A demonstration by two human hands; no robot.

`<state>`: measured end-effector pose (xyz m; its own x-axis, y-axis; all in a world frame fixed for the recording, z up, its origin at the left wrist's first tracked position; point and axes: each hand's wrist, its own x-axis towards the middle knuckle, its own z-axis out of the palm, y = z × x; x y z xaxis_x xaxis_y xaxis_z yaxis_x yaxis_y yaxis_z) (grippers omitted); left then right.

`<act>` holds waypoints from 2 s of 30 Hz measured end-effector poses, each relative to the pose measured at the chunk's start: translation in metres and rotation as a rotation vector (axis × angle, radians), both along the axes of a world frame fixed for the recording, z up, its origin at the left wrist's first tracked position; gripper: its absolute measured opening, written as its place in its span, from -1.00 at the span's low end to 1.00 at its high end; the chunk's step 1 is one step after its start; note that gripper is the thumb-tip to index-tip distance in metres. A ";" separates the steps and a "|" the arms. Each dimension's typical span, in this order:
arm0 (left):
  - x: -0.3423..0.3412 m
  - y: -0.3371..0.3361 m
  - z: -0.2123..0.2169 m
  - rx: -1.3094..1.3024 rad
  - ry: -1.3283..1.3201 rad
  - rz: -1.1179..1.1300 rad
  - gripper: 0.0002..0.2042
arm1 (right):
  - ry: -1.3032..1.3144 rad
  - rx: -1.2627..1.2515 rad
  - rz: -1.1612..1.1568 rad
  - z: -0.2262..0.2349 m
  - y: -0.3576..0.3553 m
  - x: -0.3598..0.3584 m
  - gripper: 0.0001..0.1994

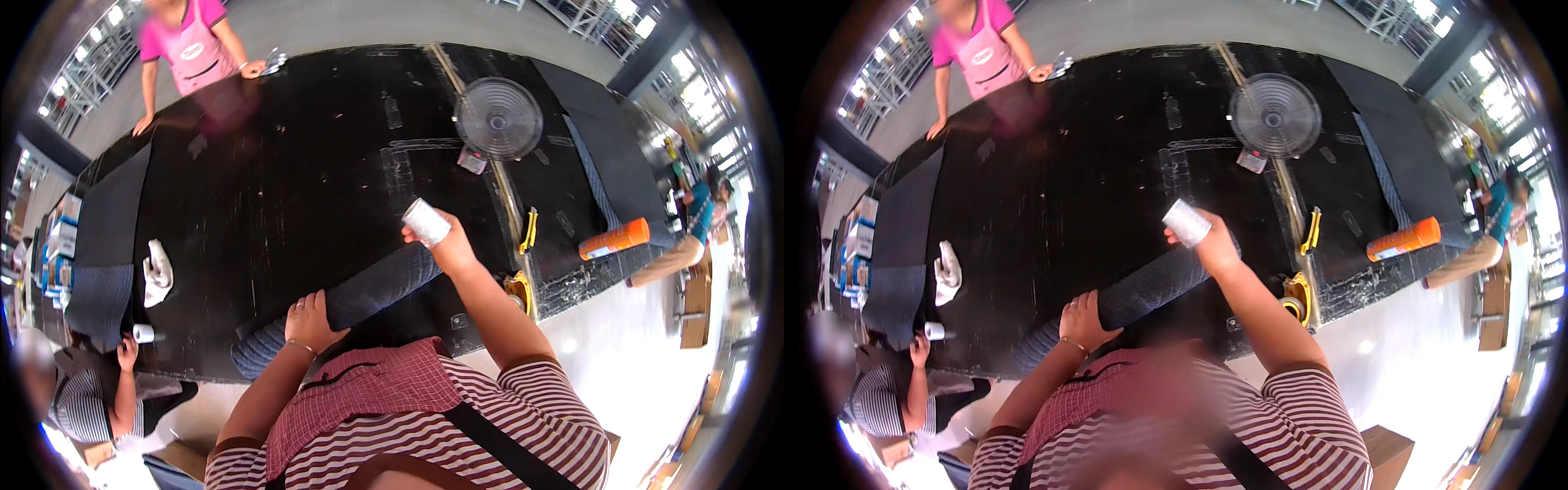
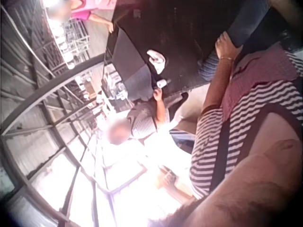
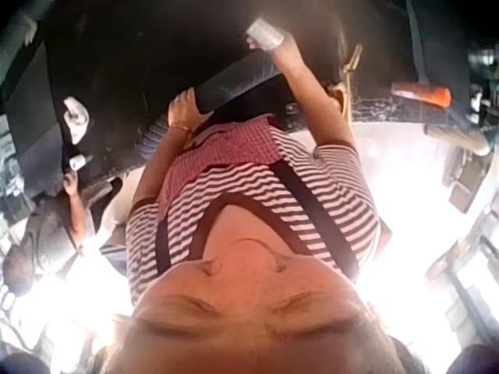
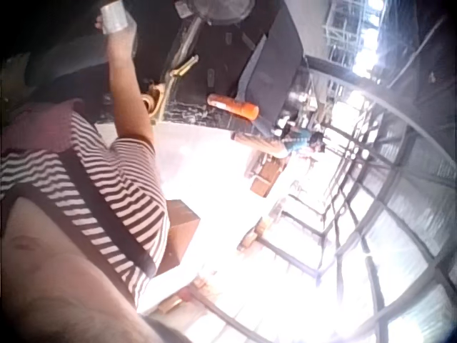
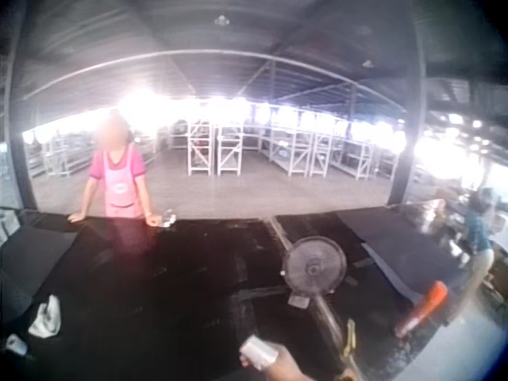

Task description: The person picks up a foam sheet from a table, rolls it tightly by hand, secures it with adhesive tape, and places the finished roll into a cardboard box containing other rolls.

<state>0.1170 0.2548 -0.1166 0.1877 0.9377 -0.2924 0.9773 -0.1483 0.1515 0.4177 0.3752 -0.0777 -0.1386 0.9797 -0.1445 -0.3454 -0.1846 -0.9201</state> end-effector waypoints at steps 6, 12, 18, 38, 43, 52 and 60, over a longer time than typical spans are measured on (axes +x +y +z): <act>-0.003 0.021 -0.011 0.100 -0.039 -0.037 0.00 | -0.278 0.209 0.168 -0.048 -0.011 -0.095 -0.84; -0.002 0.029 -0.001 0.037 -0.089 -0.037 -0.05 | -0.708 0.593 0.157 -0.080 -0.009 -0.130 -0.84; -0.009 0.037 -0.001 -0.022 -0.111 -0.041 0.00 | -0.822 0.582 0.172 -0.087 -0.004 -0.136 -0.85; -0.057 0.115 -0.065 -0.078 -0.648 0.548 -0.96 | -0.441 0.380 0.102 -0.095 -0.003 -0.119 -0.71; -0.048 0.128 -0.090 -0.291 -0.934 0.719 -0.90 | -0.418 0.354 0.156 -0.088 -0.018 -0.119 -0.65; -0.039 0.123 -0.079 -0.178 -0.721 0.332 -0.88 | -0.506 0.429 0.146 -0.089 -0.034 -0.110 -0.67; -0.028 0.105 -0.079 -0.158 -0.522 -0.075 -0.82 | -0.548 0.488 0.187 -0.087 -0.043 -0.104 -0.72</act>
